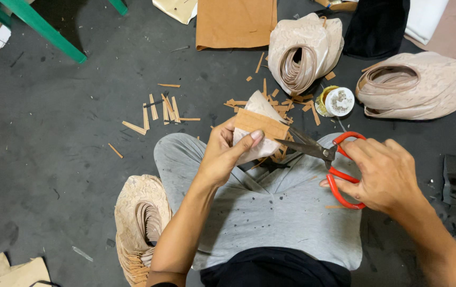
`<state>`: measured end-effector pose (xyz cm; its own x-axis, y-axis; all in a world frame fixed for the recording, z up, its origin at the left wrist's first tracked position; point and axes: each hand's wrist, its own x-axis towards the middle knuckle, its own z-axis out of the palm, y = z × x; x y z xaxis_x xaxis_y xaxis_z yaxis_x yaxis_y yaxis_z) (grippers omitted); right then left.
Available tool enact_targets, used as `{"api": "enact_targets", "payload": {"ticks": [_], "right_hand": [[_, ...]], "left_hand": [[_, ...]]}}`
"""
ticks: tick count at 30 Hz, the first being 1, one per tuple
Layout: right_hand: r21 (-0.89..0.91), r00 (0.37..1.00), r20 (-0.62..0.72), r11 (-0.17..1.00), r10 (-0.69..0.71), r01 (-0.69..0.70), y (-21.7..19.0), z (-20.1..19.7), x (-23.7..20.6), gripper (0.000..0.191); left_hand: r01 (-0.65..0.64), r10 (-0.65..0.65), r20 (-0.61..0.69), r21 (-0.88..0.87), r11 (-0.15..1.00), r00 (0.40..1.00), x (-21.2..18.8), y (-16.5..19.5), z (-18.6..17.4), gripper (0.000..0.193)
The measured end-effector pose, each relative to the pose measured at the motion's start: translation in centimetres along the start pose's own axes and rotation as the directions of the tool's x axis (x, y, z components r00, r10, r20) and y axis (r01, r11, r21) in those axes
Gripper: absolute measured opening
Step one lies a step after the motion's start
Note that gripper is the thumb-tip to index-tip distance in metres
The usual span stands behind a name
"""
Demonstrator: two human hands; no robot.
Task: The person sits cross-legged on the floor of a workshop, holding a shoe upper fitted over a last and using scissors to cut away excess cardboard strips wrapped around it. They trim the strips piece by piece, letting cut pieces fall onto the floor, and work through several shoe uppers one at a time.
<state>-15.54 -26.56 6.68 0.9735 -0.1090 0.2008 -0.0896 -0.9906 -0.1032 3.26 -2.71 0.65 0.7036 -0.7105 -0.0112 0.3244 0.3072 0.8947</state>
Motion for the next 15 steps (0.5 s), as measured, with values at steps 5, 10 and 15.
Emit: {"api": "enact_targets", "payload": {"ticks": [5, 10, 15], "right_hand": [[-0.016, 0.998, 0.049, 0.999, 0.040, -0.040, 0.34, 0.01, -0.02, 0.068], [-0.031, 0.999, -0.017, 0.999, -0.042, 0.041, 0.25, -0.24, 0.25, 0.070], [-0.029, 0.999, -0.006, 0.999, -0.047, 0.046, -0.33, -0.36, 0.69, 0.069]], "left_hand": [[-0.056, 0.055, 0.026, 0.049, 0.997, 0.998, 0.03, -0.27, -0.45, 0.028], [-0.048, 0.044, 0.069, 0.060, 0.997, 0.997, -0.04, -0.19, -0.37, 0.031], [-0.039, 0.029, 0.125, 0.075, 0.996, 0.992, -0.01, -0.76, 0.26, 0.031]]}}
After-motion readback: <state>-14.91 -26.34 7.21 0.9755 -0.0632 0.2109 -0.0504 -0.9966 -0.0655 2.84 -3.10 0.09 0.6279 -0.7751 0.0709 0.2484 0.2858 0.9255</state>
